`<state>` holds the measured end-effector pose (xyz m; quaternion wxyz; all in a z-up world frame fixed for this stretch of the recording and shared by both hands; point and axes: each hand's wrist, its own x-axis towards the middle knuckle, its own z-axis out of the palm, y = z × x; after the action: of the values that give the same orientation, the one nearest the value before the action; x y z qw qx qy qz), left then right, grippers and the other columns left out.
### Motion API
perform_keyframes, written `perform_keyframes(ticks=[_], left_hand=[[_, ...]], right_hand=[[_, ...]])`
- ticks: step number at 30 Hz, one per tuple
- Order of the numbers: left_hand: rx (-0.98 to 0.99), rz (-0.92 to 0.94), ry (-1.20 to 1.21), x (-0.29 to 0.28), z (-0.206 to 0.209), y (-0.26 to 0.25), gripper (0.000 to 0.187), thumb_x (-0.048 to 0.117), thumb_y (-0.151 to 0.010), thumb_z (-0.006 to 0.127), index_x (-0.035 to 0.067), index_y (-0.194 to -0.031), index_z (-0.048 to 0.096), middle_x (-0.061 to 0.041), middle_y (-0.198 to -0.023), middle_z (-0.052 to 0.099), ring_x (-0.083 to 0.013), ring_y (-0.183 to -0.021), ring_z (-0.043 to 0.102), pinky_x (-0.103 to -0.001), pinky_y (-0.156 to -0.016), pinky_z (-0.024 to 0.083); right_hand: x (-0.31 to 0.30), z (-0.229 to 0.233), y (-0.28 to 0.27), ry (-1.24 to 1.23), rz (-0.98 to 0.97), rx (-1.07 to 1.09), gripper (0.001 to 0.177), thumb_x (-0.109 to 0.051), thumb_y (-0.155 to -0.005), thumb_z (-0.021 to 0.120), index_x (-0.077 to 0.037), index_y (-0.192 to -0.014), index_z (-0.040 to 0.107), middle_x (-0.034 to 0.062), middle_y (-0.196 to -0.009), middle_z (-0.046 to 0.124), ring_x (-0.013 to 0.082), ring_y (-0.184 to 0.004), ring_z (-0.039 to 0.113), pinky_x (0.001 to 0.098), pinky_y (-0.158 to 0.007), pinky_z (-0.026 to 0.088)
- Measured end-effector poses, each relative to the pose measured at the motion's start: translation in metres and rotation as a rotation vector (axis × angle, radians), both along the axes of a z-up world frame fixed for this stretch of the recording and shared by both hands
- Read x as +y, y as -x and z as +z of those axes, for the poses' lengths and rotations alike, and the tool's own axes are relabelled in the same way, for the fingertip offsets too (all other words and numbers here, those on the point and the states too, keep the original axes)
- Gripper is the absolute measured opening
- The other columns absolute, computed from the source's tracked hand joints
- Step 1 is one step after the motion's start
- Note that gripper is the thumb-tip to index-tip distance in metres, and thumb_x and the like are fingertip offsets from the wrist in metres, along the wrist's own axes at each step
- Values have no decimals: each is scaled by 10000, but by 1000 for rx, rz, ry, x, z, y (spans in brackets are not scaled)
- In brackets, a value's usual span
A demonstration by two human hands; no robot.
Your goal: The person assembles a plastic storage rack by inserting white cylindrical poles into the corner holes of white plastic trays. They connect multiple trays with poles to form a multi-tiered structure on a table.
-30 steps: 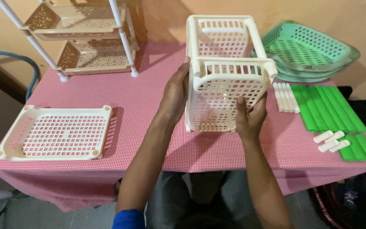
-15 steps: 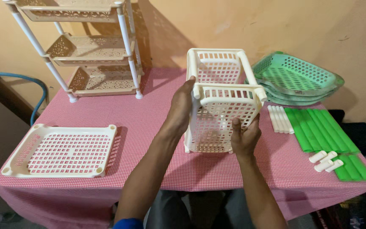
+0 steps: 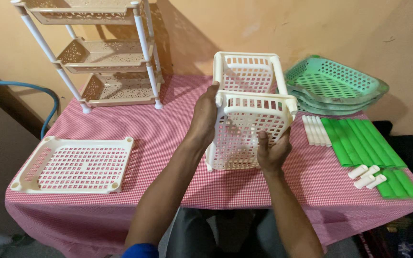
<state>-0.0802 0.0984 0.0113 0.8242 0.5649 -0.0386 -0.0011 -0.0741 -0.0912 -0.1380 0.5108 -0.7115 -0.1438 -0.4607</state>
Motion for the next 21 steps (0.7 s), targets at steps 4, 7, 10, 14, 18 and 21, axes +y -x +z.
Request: perform_keyframes(ticks=[4,7,10,14,18,21], left_hand=[[4,-16,42,0,-1,-5,624,387,-1048,317,-104,-1379,513,-315,-1180,685,-329,-1043,733,-471,-1002,565],[13,-23,21,1,-2,-6,606,388,-1044,328,-85,-1373,514,-298,-1178,686,-320,-1047,735,-462,-1000,566],[30,-71,40,5,-3,-4,569,393,-1044,327,-44,-1344,535,-258,-1156,697,-278,-1036,735,-431,-989,575],[-13,-165,118,13,-7,-1,444,366,-1086,394,-11,-1224,584,-155,-1011,690,-187,-913,707,-377,-901,603],[1,-225,140,18,-8,-3,361,359,-1074,445,26,-1077,585,-57,-841,643,-130,-752,658,-307,-761,598],[-38,-210,53,20,-10,-5,364,349,-1054,453,34,-1118,624,-27,-772,607,-105,-664,587,-274,-684,572]], right_hand=[[1,-1,1,-31,38,-6,758,-566,-1015,652,33,-1437,457,138,-1093,748,233,-947,771,347,-836,641],[1,-2,-1,-49,33,2,743,-553,-1012,674,23,-1431,462,136,-1098,744,238,-954,767,349,-848,633],[-2,-6,0,-62,23,7,754,-559,-1000,679,14,-1437,461,127,-1103,741,234,-962,764,349,-855,626],[-2,-10,0,-82,55,-54,802,-595,-1002,680,17,-1470,455,136,-1169,719,240,-1030,743,361,-908,616],[-6,-11,4,-98,72,-52,866,-665,-983,634,19,-1481,448,112,-1144,709,208,-997,734,337,-896,628],[-10,-12,11,-103,96,-47,914,-696,-964,623,27,-1490,432,107,-1159,696,202,-1011,729,332,-903,632]])
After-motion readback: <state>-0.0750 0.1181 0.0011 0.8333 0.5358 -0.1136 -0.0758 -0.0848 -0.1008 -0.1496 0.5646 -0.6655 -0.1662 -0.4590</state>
